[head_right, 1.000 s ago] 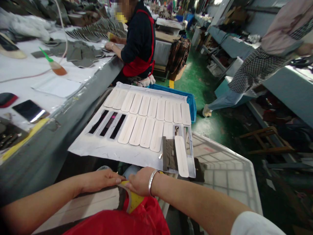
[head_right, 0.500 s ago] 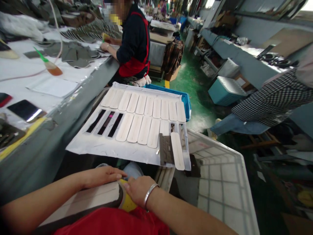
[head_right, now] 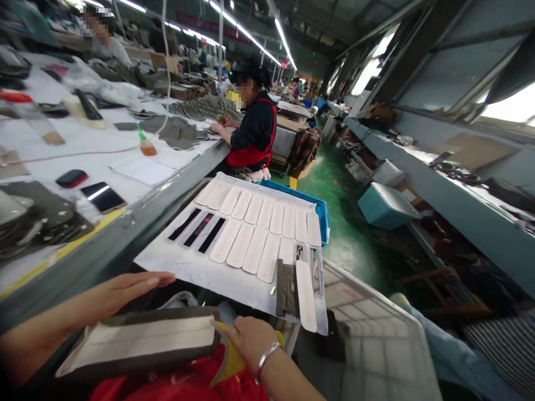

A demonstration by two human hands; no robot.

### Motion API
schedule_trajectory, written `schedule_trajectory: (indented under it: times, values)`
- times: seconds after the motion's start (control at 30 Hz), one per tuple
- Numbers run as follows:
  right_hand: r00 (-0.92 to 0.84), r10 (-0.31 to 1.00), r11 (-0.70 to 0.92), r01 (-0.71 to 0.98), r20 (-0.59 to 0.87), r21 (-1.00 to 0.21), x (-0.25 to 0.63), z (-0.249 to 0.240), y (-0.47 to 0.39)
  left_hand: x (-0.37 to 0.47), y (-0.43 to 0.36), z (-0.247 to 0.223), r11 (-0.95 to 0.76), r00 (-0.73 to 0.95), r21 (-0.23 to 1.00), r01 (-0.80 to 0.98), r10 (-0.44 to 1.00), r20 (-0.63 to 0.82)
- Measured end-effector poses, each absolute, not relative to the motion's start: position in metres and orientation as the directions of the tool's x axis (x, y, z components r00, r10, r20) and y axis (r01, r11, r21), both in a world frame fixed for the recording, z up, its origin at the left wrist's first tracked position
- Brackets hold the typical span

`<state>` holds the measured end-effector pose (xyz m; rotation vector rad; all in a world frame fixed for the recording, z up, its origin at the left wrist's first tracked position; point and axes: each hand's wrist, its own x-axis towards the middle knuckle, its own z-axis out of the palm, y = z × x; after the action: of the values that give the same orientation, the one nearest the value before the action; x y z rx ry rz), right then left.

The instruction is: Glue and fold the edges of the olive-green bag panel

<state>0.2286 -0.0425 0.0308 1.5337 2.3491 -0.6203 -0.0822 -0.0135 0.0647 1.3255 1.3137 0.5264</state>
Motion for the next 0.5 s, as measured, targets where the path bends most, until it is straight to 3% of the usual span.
schedule_trajectory:
  times: [0.07, 0.17, 0.33, 0.5]
  values:
    - [-0.383, 0.84, 0.323, 0.922, -0.384, -0.212, 0.227, 0.043, -0.038, -0.127, -0.038, 0.064, 0.321, 0.047, 0.904, 0.284, 0.937, -0.347]
    - [-0.417, 0.874, 0.359, 0.9, -0.249, -0.248, 0.211, 0.061, -0.018, -0.176, -0.084, 0.043, 0.361, -0.196, 0.933, 0.006, 0.915, -0.353]
    - [-0.677, 0.71, 0.639, 0.735, -0.194, -0.229, 0.124, 0.073, 0.019, -0.172, -0.13, -0.013, 0.328, -0.209, 0.899, -0.29, 0.895, -0.394]
    - [-0.784, 0.554, 0.798, 0.596, -0.28, -0.089, 0.026, 0.049, 0.028, -0.138, -0.127, -0.033, 0.334, -0.246, 0.881, -0.335, 0.872, -0.424]
